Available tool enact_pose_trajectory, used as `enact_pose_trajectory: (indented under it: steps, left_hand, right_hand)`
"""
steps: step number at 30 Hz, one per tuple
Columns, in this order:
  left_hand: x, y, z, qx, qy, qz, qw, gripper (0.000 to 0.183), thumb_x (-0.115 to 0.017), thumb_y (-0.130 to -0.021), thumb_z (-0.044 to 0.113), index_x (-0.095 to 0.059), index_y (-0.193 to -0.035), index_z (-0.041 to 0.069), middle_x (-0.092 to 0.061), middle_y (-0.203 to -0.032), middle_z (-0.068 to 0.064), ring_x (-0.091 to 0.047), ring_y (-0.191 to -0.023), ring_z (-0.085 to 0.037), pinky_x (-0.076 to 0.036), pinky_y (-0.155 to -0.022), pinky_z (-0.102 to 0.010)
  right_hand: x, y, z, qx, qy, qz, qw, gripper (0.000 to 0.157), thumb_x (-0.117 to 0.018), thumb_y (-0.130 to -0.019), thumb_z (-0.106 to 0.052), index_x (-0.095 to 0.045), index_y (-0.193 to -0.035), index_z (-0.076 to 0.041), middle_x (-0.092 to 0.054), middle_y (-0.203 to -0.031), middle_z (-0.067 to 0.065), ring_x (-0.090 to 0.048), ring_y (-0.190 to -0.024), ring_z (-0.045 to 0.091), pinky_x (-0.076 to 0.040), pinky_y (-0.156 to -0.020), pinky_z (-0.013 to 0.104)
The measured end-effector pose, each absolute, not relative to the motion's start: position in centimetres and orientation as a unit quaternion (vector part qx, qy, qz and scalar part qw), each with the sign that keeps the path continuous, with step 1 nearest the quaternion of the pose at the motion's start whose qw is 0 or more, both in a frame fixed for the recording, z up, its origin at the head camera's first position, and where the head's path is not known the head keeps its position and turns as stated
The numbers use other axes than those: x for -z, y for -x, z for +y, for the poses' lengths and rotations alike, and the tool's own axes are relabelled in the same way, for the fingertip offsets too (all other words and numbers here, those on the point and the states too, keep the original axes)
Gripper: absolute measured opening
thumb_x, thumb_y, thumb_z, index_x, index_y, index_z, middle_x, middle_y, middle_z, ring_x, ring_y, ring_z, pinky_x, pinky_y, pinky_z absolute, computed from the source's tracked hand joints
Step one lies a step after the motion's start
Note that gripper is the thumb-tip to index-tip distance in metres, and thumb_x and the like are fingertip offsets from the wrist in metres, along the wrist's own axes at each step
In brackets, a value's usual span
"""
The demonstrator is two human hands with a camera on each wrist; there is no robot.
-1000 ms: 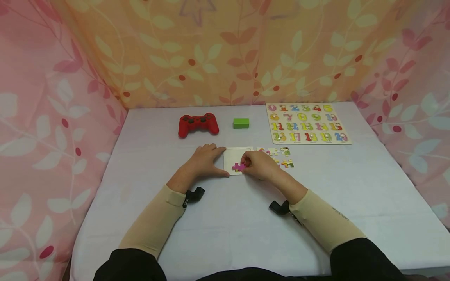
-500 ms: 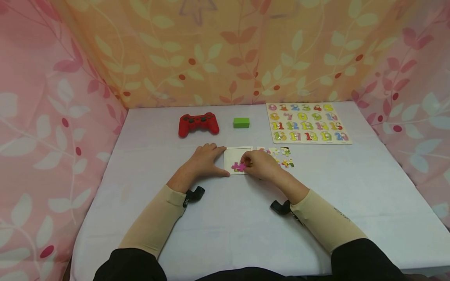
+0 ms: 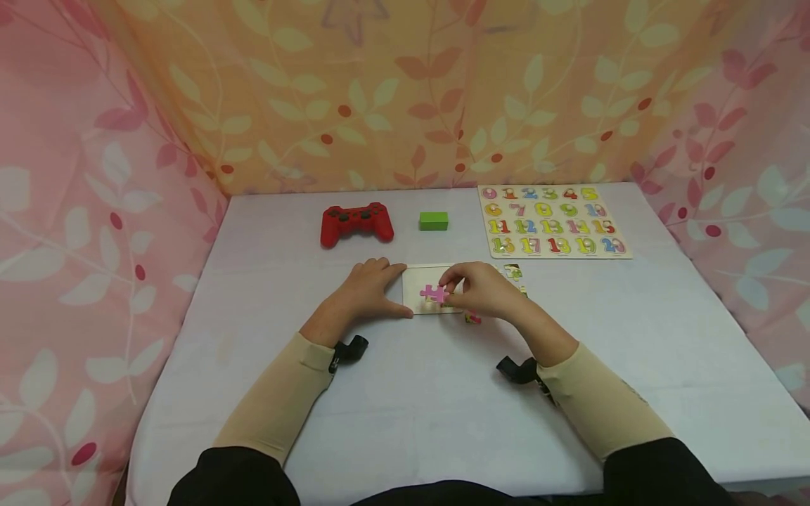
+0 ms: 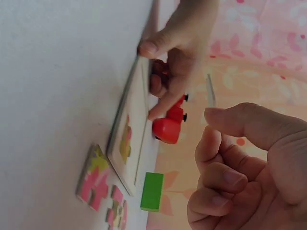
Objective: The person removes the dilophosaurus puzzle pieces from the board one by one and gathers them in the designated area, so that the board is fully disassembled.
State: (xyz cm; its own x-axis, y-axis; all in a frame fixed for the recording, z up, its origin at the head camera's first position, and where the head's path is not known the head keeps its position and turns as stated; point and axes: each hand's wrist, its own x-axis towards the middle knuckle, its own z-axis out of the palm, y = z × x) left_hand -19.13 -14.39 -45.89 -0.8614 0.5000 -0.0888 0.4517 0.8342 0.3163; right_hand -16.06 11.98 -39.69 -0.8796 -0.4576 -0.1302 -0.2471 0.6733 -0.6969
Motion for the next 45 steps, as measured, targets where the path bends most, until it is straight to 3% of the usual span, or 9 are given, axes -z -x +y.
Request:
enact_pose_trajectory:
  steps: [9,16,24,37,45]
  left_hand:
    - [45.9,19.1,-14.3,-0.143,-0.247,0.954,0.087,0.101,-0.077,-0.075,0.071,-0.046,-0.155,0.019,-0.054,-0.128,-0.003,-0.046,-0.116,-0.021,-0.037,-0.103,-0.044]
    - [46.0,19.1,-14.4,-0.144,-0.251,0.953,0.087,0.1,-0.077,-0.075,0.071,-0.046,-0.155,0.02,-0.054,-0.129,-0.003,-0.045,-0.116,-0.02,-0.037,-0.103,-0.043]
    - [45.8,19.1,-14.4,-0.147,-0.251,0.953,0.088,0.099,-0.077,-0.075,0.07,-0.046,-0.155,0.02,-0.054,-0.127,-0.003,-0.046,-0.115,-0.02,-0.037,-0.103,-0.044]
    - [45.8,19.2,-14.5,-0.149,-0.25,0.952,0.091,0.1,-0.077,-0.075,0.07,-0.046,-0.156,0.02,-0.054,-0.13,-0.004,-0.045,-0.119,-0.022,-0.037,-0.104,-0.045]
    - [45.7,19.0,-14.5,-0.153,-0.252,0.951,0.092,0.1,-0.078,-0.075,0.07,-0.046,-0.155,0.019,-0.054,-0.127,-0.004,-0.046,-0.117,-0.022,-0.037,-0.103,-0.045]
  right_hand:
    - [37.8,15.7,14.2,0.385,0.199,0.888,0.152,0.022,-0.081,-0.088,-0.015,-0.074,-0.108,-0.011,-0.065,-0.096,0.003,-0.049,-0.071,0.022,-0.04,-0.057,0.029]
    - [36.5,15.3,16.7,0.377,0.189,0.895,0.144,0.023,-0.08,-0.089,-0.014,-0.075,-0.112,-0.011,-0.065,-0.094,0.006,-0.051,-0.062,0.022,-0.039,-0.054,0.029]
    - [35.6,15.2,19.0,0.358,0.167,0.907,0.15,0.023,-0.078,-0.09,-0.012,-0.076,-0.113,-0.011,-0.065,-0.093,0.006,-0.049,-0.064,0.023,-0.039,-0.054,0.029]
    - [38.5,15.2,22.1,0.337,0.166,0.907,0.191,0.02,-0.081,-0.088,-0.012,-0.075,-0.107,-0.008,-0.065,-0.09,0.003,-0.049,-0.074,0.022,-0.041,-0.061,0.03]
    - [40.7,15.3,22.2,0.319,0.167,0.903,0.232,0.019,-0.076,-0.088,-0.004,-0.073,-0.106,0.0,-0.065,-0.089,0.004,-0.055,-0.084,0.021,-0.046,-0.074,0.031]
